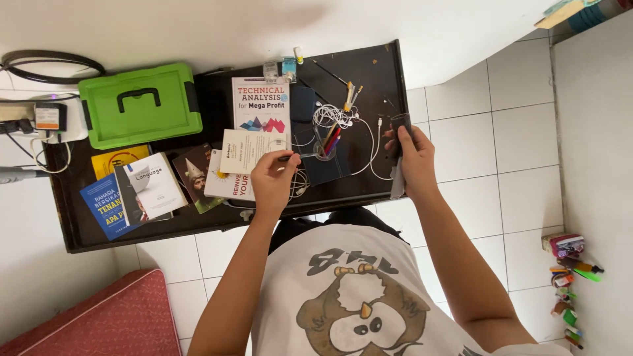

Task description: The person wipes a small plastic cup with a gray cloth, then wipes several pens and a small yellow object on a cluttered desk. The person places the cleaned items into the cup and leaves them on the desk.

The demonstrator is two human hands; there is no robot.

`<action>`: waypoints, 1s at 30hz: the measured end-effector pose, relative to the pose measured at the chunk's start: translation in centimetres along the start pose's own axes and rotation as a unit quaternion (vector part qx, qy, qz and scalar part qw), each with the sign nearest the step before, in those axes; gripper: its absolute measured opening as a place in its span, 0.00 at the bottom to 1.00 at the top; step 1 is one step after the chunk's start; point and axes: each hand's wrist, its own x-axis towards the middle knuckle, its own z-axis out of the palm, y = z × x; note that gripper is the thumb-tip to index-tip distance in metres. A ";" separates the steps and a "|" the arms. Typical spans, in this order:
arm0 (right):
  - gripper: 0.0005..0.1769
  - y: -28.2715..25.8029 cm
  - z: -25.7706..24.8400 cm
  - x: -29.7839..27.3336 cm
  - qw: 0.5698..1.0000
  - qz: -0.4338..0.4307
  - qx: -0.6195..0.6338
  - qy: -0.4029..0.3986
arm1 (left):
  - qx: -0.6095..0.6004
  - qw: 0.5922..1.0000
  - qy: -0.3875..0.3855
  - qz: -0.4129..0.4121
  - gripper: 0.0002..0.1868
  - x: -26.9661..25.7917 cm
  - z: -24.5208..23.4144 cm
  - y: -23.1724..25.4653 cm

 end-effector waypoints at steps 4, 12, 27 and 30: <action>0.12 3.0 -2.4 1.5 1.000 0.023 -0.005 0.019 | 0.118 0.991 -0.066 0.014 0.08 1.0 2.6 -4.3; 0.13 5.1 -3.2 3.5 0.999 0.038 -0.006 -0.034 | 0.286 0.946 -0.152 -0.002 0.08 3.1 6.6 -11.8; 0.13 13.2 2.7 19.3 0.940 -0.077 -0.302 -0.139 | 0.294 0.950 -0.098 -0.022 0.16 2.8 7.4 -8.5; 0.09 18.0 5.3 23.4 0.879 -0.088 -0.444 -0.148 | 0.294 0.949 -0.096 -0.057 0.20 1.9 7.2 -8.7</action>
